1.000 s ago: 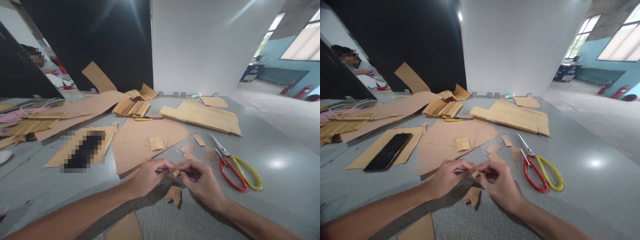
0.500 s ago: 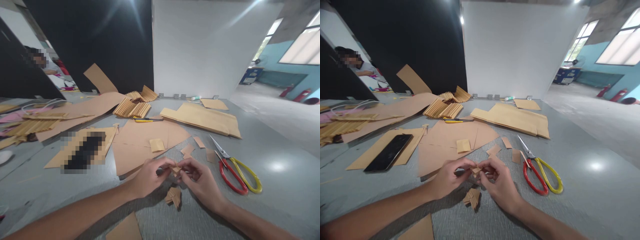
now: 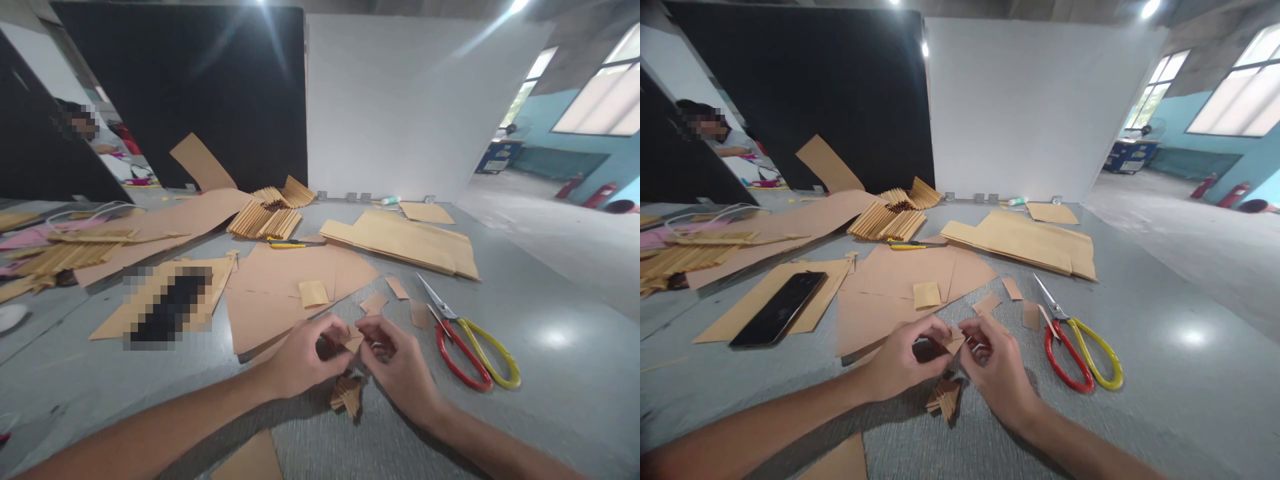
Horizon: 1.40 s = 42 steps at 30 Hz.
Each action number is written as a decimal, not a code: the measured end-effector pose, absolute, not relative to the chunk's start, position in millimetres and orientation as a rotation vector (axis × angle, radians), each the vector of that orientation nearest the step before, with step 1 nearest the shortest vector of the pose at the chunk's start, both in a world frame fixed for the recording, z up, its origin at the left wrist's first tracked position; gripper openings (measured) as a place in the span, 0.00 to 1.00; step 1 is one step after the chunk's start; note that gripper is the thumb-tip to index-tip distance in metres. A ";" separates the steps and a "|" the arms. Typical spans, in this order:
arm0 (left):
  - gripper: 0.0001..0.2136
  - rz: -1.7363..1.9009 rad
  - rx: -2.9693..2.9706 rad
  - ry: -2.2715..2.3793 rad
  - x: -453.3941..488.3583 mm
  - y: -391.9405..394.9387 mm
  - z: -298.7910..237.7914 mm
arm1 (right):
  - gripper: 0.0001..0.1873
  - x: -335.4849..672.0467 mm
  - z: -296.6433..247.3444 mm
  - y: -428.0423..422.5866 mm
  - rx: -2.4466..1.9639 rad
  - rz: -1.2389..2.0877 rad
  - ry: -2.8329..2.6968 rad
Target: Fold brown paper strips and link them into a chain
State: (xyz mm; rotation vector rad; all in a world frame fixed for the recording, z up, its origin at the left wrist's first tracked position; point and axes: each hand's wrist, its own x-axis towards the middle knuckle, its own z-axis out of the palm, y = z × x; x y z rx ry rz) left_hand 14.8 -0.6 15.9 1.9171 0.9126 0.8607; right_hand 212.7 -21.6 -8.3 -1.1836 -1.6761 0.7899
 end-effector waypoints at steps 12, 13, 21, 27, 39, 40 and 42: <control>0.08 0.895 1.462 0.873 26.5 2.2 6.1 | 0.06 211.3 -8.4 -23.0 -1.208 0.609 -1.645; 0.08 0.883 1.441 0.859 26.9 3.7 5.3 | 0.05 211.3 -8.7 -22.7 -1.211 0.636 -1.632; 0.08 0.964 1.329 0.858 26.8 10.5 4.2 | 0.07 209.4 -5.1 -21.1 -1.122 1.028 -1.638; 0.10 0.981 1.478 0.933 26.6 9.5 4.2 | 0.11 209.9 -3.9 -23.3 -1.135 1.002 -1.617; 0.13 0.929 1.243 0.726 31.6 0.9 2.3 | 0.04 210.4 2.6 -27.6 -1.146 0.649 -1.800; 0.14 0.940 1.189 0.717 32.4 0.8 2.0 | 0.04 210.5 2.2 -28.2 -1.154 0.653 -1.804; 0.15 0.968 1.126 0.731 32.9 0.5 2.2 | 0.07 210.6 -0.6 -28.5 -1.179 0.643 -1.798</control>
